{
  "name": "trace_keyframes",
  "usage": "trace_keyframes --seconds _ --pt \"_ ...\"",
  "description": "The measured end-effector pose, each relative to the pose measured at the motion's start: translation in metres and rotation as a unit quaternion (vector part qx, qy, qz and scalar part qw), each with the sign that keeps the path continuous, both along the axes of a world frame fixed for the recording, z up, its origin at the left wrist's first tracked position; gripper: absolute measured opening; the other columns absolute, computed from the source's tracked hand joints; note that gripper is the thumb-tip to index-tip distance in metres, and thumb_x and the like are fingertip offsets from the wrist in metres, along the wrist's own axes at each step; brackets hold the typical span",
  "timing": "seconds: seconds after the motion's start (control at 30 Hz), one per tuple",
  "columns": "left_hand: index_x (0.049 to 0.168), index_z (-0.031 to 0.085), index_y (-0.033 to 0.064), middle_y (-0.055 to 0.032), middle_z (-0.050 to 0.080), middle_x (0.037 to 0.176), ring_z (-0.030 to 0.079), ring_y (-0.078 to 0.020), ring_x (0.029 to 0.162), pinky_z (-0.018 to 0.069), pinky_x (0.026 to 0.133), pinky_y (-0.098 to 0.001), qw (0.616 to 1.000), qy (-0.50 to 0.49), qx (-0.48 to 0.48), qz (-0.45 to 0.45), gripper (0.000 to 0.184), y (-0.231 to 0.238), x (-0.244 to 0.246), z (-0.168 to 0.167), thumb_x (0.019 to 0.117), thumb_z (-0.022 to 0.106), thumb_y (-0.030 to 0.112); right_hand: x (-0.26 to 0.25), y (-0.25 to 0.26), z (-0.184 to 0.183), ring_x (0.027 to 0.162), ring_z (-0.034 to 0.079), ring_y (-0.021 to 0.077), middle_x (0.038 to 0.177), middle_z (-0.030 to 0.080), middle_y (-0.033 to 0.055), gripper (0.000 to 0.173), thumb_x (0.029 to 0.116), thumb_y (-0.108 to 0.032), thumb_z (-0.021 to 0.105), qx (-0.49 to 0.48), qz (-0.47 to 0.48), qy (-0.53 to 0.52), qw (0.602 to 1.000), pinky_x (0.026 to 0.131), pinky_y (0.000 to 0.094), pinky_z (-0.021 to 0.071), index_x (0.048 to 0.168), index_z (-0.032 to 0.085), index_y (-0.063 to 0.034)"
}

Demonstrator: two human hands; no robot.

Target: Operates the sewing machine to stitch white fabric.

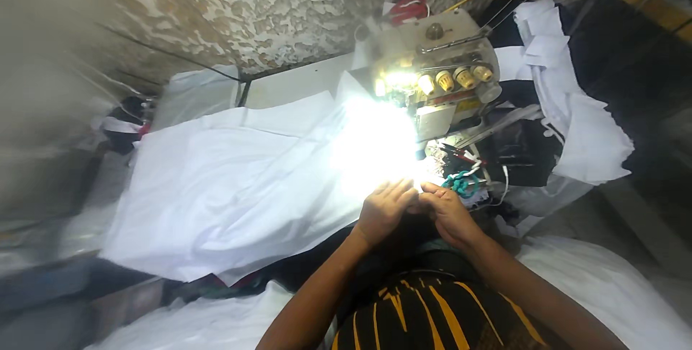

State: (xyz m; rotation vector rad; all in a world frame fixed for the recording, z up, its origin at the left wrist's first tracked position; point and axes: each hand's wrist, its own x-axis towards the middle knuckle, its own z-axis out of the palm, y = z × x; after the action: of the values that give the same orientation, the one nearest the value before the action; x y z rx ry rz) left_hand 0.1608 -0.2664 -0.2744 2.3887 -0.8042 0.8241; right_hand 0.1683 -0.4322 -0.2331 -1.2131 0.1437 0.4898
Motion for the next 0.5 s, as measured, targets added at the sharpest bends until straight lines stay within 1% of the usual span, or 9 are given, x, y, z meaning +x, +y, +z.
trace_keyframes --seconds 0.1,0.17,0.2,0.27,0.33,0.4,0.43,0.47,0.5 --pt "0.101 0.078 0.0040 -0.0152 0.076 0.113 0.073 -0.0266 0.112 0.0544 0.102 -0.0396 1.000 0.008 -0.001 -0.002 0.018 0.001 -0.002 -0.001 0.0970 0.060 0.004 0.000 -0.003 -0.001 0.081 0.072 0.0134 0.087 0.072 0.0064 0.028 0.1050 -0.001 0.037 0.024 0.010 0.026 0.999 0.080 0.0301 0.0600 0.108 0.064 0.0012" --pt "0.103 0.079 0.0053 -0.0149 0.076 0.113 0.073 -0.0264 0.112 0.0539 0.103 -0.0396 1.000 0.006 0.012 -0.005 0.019 0.004 -0.002 -0.004 0.0973 0.060 0.004 0.002 0.002 -0.004 0.077 0.071 0.0135 0.082 0.072 0.0055 0.031 0.1085 -0.009 0.035 0.034 -0.010 0.052 0.998 0.078 0.0306 0.0601 0.100 0.063 -0.0012" --pt "0.103 0.078 0.0050 -0.0152 0.077 0.112 0.073 -0.0268 0.112 0.0539 0.103 -0.0397 1.000 0.006 0.014 -0.011 0.019 0.005 -0.002 -0.005 0.0981 0.060 0.004 0.003 0.007 -0.006 0.073 0.071 0.0129 0.079 0.071 0.0051 0.031 0.1096 -0.011 0.038 0.035 -0.027 0.059 0.997 0.075 0.0296 0.0605 0.097 0.064 -0.0006" --pt "0.100 0.077 0.0032 -0.0151 0.077 0.109 0.074 -0.0264 0.109 0.0543 0.102 -0.0392 0.999 0.025 -0.012 -0.020 0.021 0.007 -0.001 -0.007 0.1008 0.057 0.010 0.004 0.017 -0.011 0.066 0.069 0.0104 0.073 0.070 0.0041 0.025 0.1079 -0.008 0.047 0.032 -0.053 0.046 0.997 0.068 0.0261 0.0597 0.091 0.064 0.0003" --pt "0.100 0.073 -0.0006 -0.0141 0.077 0.108 0.074 -0.0247 0.108 0.0541 0.103 -0.0421 0.989 0.117 -0.087 -0.003 0.023 0.008 -0.003 0.004 0.1021 0.057 0.015 0.001 0.022 -0.017 0.064 0.067 0.0089 0.073 0.068 0.0024 0.019 0.1050 -0.003 0.050 0.013 -0.064 0.007 0.998 0.066 0.0242 0.0580 0.091 0.063 0.0000" --pt "0.103 0.071 -0.0029 -0.0161 0.076 0.109 0.073 -0.0286 0.108 0.0540 0.100 -0.0478 0.973 0.179 -0.139 0.046 0.020 0.009 0.006 0.023 0.1003 0.060 0.014 -0.002 0.023 -0.020 0.064 0.070 0.0096 0.072 0.071 0.0029 0.017 0.1027 0.001 0.051 -0.004 -0.071 -0.027 0.997 0.064 0.0241 0.0596 0.090 0.063 -0.0001" --pt "0.104 0.071 -0.0033 -0.0178 0.074 0.110 0.071 -0.0309 0.106 0.0557 0.095 -0.0466 0.973 0.179 -0.128 0.073 0.019 0.009 0.015 0.030 0.0988 0.062 0.012 -0.004 0.023 -0.021 0.064 0.070 0.0103 0.072 0.071 0.0033 0.016 0.1020 0.003 0.051 -0.008 -0.077 -0.032 0.997 0.064 0.0243 0.0599 0.091 0.063 0.0002" --pt "0.108 0.072 -0.0038 -0.0189 0.073 0.111 0.070 -0.0331 0.106 0.0559 0.094 -0.0467 0.975 0.175 -0.094 0.099 0.021 0.009 0.023 0.035 0.0977 0.063 0.012 -0.004 0.023 -0.022 0.064 0.070 0.0108 0.073 0.071 0.0035 0.015 0.1018 0.003 0.051 -0.010 -0.078 -0.032 0.996 0.063 0.0245 0.0600 0.093 0.062 0.0005" --pt "0.111 0.072 -0.0050 -0.0199 0.072 0.106 0.070 -0.0353 0.103 0.0553 0.093 -0.0484 0.976 0.171 -0.053 0.122 0.024 0.008 0.031 0.037 0.0969 0.064 0.012 -0.004 0.023 -0.022 0.063 0.071 0.0108 0.073 0.071 0.0036 0.013 0.1015 0.004 0.050 -0.012 -0.079 -0.028 0.996 0.063 0.0244 0.0601 0.095 0.061 0.0007"
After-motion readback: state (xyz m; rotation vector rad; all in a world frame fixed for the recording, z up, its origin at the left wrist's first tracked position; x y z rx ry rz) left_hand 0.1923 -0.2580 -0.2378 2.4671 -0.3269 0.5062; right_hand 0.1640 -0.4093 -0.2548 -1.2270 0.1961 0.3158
